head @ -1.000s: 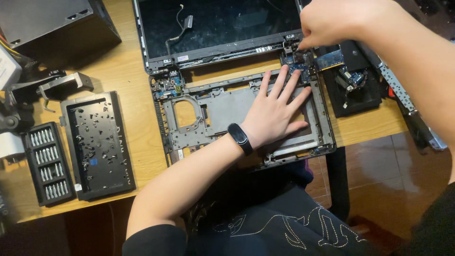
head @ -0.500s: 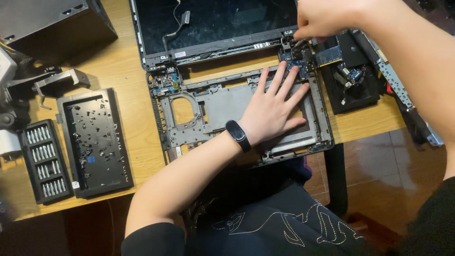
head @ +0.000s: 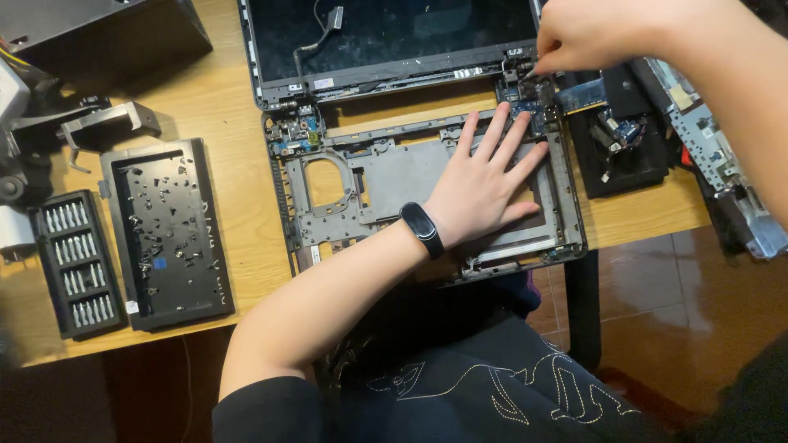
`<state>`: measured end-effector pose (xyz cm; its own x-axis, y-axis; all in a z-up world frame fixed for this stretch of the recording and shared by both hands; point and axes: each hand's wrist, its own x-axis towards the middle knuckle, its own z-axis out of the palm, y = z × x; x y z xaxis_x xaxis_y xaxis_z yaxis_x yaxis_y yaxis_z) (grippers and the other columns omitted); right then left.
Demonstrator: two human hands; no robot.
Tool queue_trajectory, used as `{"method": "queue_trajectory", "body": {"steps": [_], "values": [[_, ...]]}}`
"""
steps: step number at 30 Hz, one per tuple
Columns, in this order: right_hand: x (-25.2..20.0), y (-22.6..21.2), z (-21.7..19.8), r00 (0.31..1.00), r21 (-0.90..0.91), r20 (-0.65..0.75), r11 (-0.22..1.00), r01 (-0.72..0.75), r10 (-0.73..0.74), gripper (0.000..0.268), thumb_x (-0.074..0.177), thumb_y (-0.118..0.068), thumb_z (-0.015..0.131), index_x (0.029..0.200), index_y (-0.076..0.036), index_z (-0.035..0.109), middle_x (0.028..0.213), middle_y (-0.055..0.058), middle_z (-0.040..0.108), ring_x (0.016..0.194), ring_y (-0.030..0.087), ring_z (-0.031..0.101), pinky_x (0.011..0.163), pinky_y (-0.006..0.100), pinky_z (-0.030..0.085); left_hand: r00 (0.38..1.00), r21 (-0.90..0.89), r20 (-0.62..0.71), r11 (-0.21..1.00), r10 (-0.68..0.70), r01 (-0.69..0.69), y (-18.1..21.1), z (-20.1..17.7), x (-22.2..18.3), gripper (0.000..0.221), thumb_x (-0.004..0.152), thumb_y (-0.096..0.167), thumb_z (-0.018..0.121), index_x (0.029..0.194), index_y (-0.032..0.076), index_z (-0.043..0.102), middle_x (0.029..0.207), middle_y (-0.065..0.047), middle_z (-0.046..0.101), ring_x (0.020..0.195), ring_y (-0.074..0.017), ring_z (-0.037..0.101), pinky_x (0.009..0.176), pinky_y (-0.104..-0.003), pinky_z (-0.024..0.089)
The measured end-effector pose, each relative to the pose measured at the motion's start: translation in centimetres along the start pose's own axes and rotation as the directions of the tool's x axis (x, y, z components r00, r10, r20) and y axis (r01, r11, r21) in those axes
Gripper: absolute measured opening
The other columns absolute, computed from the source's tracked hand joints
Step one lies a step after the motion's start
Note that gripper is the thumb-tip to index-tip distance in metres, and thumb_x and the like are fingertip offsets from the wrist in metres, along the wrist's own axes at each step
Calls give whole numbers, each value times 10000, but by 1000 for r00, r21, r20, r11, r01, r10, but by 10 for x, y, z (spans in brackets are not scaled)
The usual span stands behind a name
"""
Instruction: The person uses a screwdriver to remove screws from a laptop chassis, placing them into a tray. They then disconnect cables and lift a small circuit board from the chassis before using the screwdriver to unscrew and pry components near the hinge.
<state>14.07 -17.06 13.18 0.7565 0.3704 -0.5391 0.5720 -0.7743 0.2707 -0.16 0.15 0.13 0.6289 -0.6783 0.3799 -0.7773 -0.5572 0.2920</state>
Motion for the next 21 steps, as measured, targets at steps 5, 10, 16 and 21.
{"method": "queue_trajectory", "body": {"steps": [5, 10, 16, 21], "values": [[0, -5, 1, 998, -87, 35, 995, -55, 58, 311, 976, -360, 695, 1038, -87, 830, 776, 142, 796, 647, 281, 759, 654, 390, 603, 1000, 26, 13, 1000, 5, -5, 0, 0, 1, 760, 953, 674, 507, 1505, 151, 511, 1614, -258, 336, 1530, -460, 217, 1231, -659, 141], [0, 3, 14, 986, -106, -164, 994, 22, -39, 405, 741, -300, 804, 1101, -114, 782, 792, 100, 760, 695, 255, 722, 667, 383, 582, 1000, 7, 19, 1000, 0, 0, 0, -2, 2, 775, 946, 680, 509, 1509, 147, 509, 1619, -257, 331, 1532, -457, 219, 1239, -650, 144], [20, 22, 37, 996, -47, -64, 997, 58, -60, 209, 900, -243, 715, 1023, -101, 806, 750, 99, 765, 630, 256, 717, 674, 386, 590, 1000, -5, 21, 1000, -1, 1, 0, -2, 2, 771, 957, 674, 512, 1513, 141, 506, 1623, -257, 317, 1536, -460, 210, 1240, -657, 137], [43, 54, 78, 999, 250, -29, 967, 43, -37, 307, 946, -317, 711, 1034, -33, 787, 745, 114, 761, 629, 256, 687, 592, 394, 583, 1000, -18, 16, 1000, -7, 8, 0, -1, 2, 765, 961, 666, 523, 1516, 139, 507, 1634, -252, 309, 1541, -458, 200, 1246, -656, 136]]}}
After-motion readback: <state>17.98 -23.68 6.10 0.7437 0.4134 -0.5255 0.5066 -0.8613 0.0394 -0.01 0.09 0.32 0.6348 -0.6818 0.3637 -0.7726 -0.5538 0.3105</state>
